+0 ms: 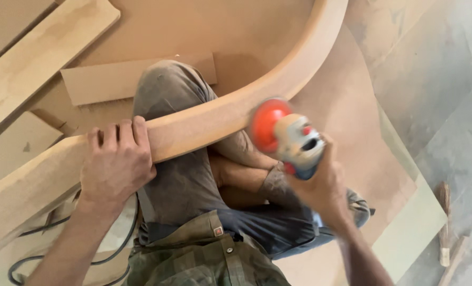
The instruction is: The person uses an electric disc sander to smooth the edges and surface of a curved wooden piece while holding it by hand.
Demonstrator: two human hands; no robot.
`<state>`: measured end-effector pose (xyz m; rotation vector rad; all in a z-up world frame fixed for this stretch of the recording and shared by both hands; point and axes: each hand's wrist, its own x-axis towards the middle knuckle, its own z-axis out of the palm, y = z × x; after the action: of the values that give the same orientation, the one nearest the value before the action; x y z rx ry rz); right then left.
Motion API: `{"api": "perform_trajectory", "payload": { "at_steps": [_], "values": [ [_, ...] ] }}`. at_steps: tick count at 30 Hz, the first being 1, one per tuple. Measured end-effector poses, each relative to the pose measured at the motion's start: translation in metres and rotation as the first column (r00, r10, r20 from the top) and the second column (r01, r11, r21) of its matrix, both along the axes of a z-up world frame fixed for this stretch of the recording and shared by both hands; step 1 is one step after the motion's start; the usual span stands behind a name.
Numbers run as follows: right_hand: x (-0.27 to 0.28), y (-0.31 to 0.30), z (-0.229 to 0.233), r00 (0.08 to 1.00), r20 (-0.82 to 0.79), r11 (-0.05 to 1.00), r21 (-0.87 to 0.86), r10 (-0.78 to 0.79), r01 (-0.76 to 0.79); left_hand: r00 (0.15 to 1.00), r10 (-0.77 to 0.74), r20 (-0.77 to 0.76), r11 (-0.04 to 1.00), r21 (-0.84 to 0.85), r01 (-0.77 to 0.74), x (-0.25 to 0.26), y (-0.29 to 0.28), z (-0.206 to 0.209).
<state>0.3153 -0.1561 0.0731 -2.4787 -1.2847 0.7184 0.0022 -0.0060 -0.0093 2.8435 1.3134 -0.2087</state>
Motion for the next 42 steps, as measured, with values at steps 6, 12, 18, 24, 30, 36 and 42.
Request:
{"api": "perform_trajectory", "payload": {
  "at_steps": [6, 12, 18, 24, 30, 36, 42],
  "values": [
    [-0.066, 0.005, 0.015, 0.985, -0.01, 0.985, 0.005, 0.172, -0.172, 0.999, 0.028, 0.03, 0.999, -0.033, -0.027, 0.002, 0.001, -0.002],
    [-0.05, 0.01, 0.014, 0.991, -0.029, 0.987, -0.09, 0.127, -0.13, 1.0, 0.02, -0.005, 1.0, 0.007, -0.02, 0.0, 0.001, -0.002],
    [0.007, 0.026, 0.012, 0.995, -0.014, 0.985, -0.143, -0.101, 0.098, 1.0, 0.023, -0.016, 0.999, -0.025, -0.024, -0.002, 0.0, -0.003],
    [0.098, 0.027, -0.027, 0.986, 0.136, 0.986, -0.12, -0.099, 0.116, 0.999, 0.029, -0.032, 0.998, -0.047, -0.03, 0.0, 0.001, 0.001],
    [0.157, 0.009, -0.057, 0.989, 0.056, 0.981, 0.147, -0.136, 0.126, 0.997, 0.07, 0.042, 0.99, -0.127, -0.064, 0.003, 0.005, 0.002],
    [0.097, -0.027, -0.015, 0.976, -0.011, 0.971, 0.106, -0.216, 0.216, 0.999, 0.017, -0.03, 0.999, -0.026, -0.018, 0.005, 0.0, 0.013],
    [0.031, -0.027, 0.015, 0.98, -0.116, 0.973, 0.147, -0.163, 0.179, 0.997, -0.046, -0.056, 0.997, 0.06, 0.049, 0.009, 0.012, 0.02]
  ]
}}
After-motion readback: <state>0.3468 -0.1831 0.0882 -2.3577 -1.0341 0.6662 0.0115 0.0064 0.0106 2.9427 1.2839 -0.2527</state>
